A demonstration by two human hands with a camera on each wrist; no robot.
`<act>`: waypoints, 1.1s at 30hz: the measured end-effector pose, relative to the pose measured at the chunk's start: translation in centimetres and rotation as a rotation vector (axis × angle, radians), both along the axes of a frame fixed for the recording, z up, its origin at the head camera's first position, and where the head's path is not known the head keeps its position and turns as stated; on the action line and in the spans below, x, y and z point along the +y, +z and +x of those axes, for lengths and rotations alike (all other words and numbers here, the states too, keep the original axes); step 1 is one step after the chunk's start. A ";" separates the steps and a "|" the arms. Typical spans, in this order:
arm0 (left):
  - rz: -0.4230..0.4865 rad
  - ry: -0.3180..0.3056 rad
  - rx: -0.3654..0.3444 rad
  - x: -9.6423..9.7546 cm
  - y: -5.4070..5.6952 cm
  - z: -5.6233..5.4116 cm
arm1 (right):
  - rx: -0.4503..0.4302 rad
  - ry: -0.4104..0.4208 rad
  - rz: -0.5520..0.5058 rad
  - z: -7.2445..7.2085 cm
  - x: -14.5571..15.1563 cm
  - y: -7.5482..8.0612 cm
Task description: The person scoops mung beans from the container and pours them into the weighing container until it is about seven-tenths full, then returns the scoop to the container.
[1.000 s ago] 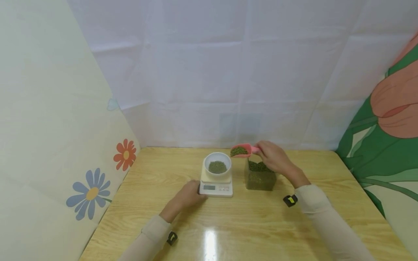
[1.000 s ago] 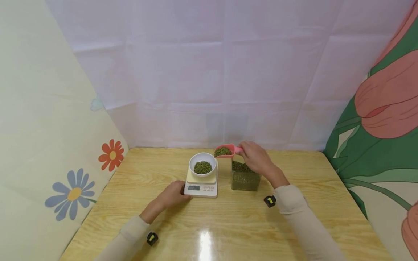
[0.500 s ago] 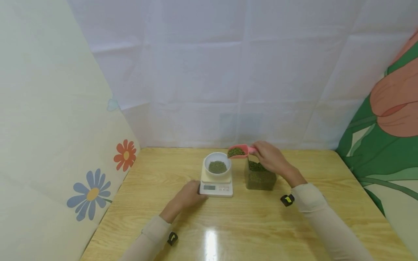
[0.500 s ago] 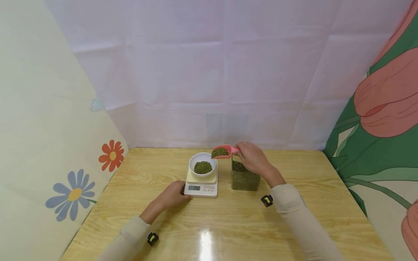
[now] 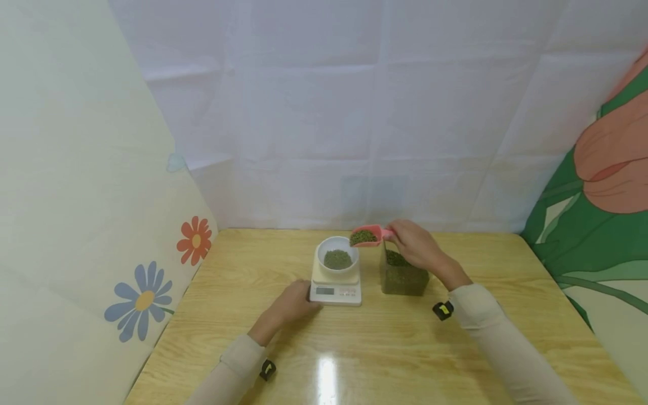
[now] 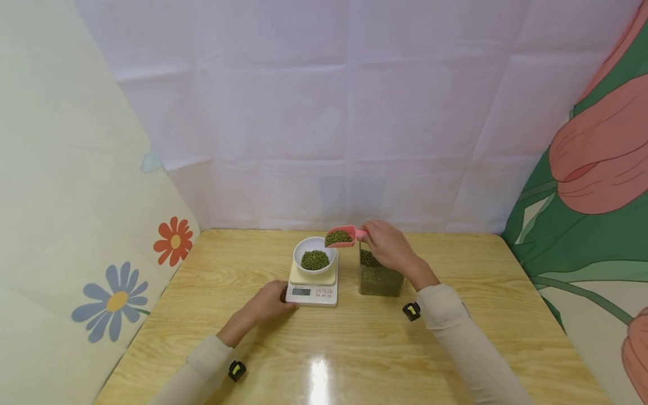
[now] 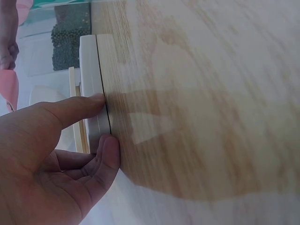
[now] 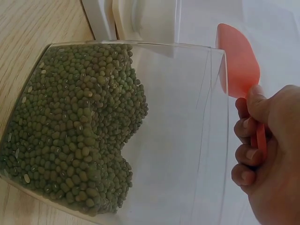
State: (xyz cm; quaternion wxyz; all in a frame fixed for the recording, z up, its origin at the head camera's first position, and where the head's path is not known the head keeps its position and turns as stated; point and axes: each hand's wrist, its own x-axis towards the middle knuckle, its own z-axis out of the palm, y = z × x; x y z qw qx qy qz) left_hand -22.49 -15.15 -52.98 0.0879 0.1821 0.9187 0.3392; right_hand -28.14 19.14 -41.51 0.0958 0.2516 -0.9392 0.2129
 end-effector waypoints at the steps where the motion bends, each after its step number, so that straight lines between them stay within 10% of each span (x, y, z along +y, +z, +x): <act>1: 0.000 0.000 0.000 0.0 0.0 0.0 | -0.001 0.001 0.000 0.0 0.0 0.0; 33: -0.010 0.007 0.004 0.2 -0.1 0.1 | 0.022 0.022 0.054 -0.2 -1.1 0.0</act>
